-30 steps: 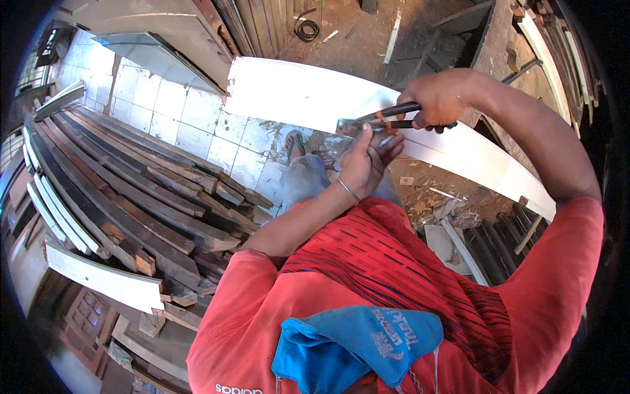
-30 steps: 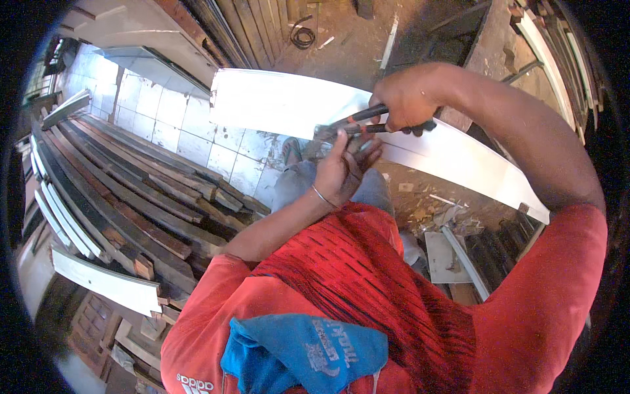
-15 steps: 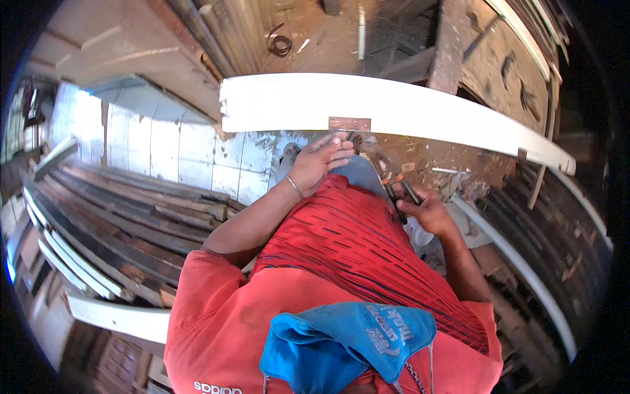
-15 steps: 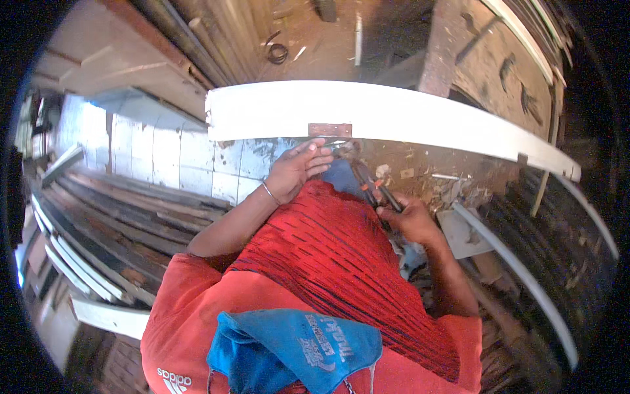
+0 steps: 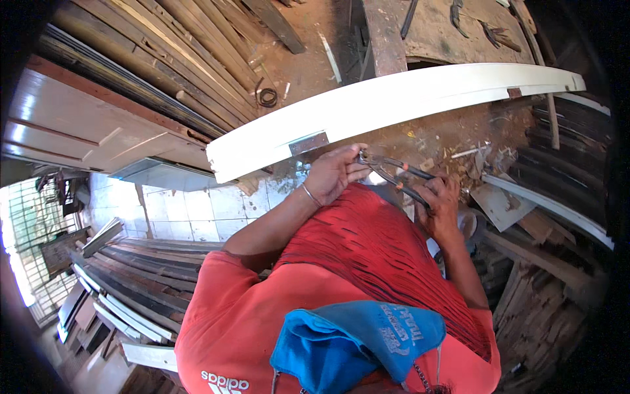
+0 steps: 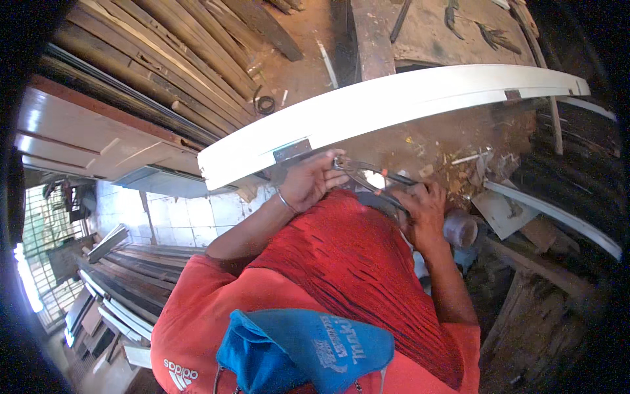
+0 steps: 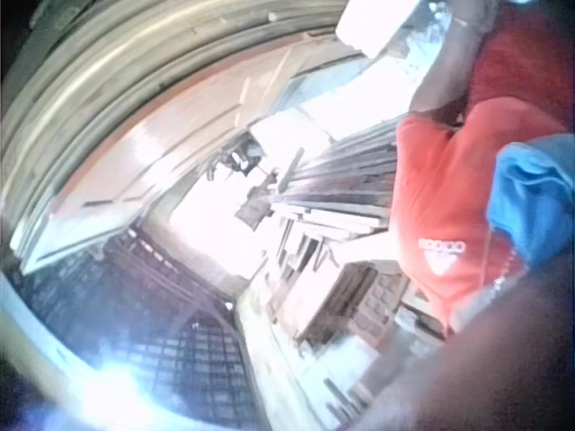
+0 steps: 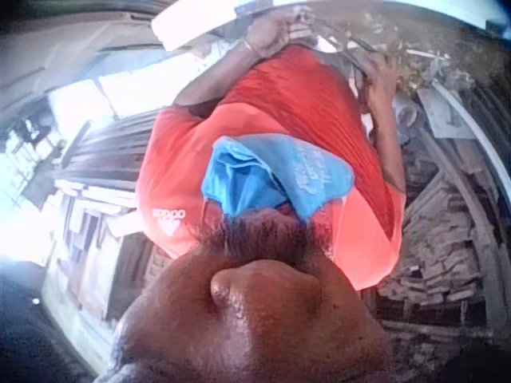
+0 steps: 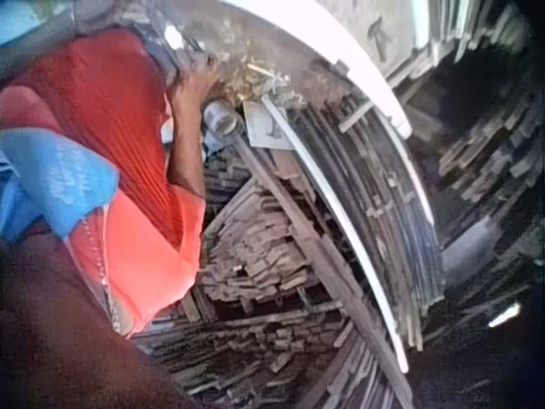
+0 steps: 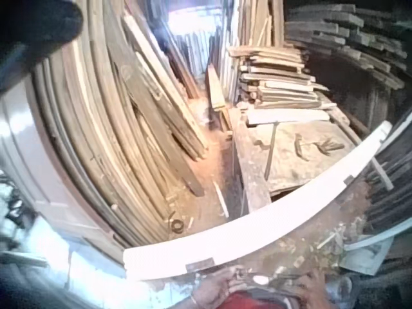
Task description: The person positions metal hinges onto a white wooden plank and hammers small nails into the pre-drilled holes using a claw hammer.
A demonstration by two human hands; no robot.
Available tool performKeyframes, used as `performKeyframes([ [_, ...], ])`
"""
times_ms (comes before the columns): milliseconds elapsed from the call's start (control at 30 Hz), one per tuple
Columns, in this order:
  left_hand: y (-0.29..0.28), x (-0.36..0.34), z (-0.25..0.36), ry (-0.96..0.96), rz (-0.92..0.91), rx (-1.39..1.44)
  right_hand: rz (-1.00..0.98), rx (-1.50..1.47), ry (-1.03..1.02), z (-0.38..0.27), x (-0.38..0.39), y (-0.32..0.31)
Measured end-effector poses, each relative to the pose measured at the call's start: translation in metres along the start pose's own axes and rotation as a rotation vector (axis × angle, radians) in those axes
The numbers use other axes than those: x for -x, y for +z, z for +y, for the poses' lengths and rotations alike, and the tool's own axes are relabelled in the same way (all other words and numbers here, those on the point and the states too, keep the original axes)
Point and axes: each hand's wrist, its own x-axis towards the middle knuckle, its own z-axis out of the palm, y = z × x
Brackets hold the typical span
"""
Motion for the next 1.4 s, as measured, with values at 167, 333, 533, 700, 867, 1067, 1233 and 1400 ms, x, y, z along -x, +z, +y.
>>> performKeyframes([
  [167, 0.059, -0.054, -0.034, 0.078, 0.278, -0.232, -0.009, 0.110, -0.002, 0.084, 0.017, -0.037],
  [333, 0.122, -0.123, -0.080, 0.063, 0.363, -0.609, -0.079, 0.179, 0.082, 0.164, 0.038, -0.074],
  [533, 0.152, -0.205, -0.101, 0.263, 0.335, -0.823, -0.049, 0.161, 0.241, 0.229, 0.053, -0.087],
  [700, 0.187, -0.276, -0.054, 0.537, 0.367, -0.762, 0.119, -0.375, 0.600, 0.264, 0.029, -0.093],
  [867, 0.204, -0.382, 0.024, 0.434, 0.387, -0.583, 0.190, -0.747, 0.830, 0.321, -0.020, -0.087],
  [1067, 0.184, -0.520, 0.068, 0.473, 0.424, -0.536, 0.091, -0.621, 0.820, 0.375, -0.122, -0.127],
  [1233, 0.213, -0.561, 0.067, 0.481, 0.520, -0.539, 0.074, -0.510, 0.720, 0.416, -0.221, -0.151],
  [1400, 0.207, -0.528, 0.068, 0.265, 0.440, -0.599, 0.073, 0.089, 0.529, 0.491, -0.310, -0.106],
])
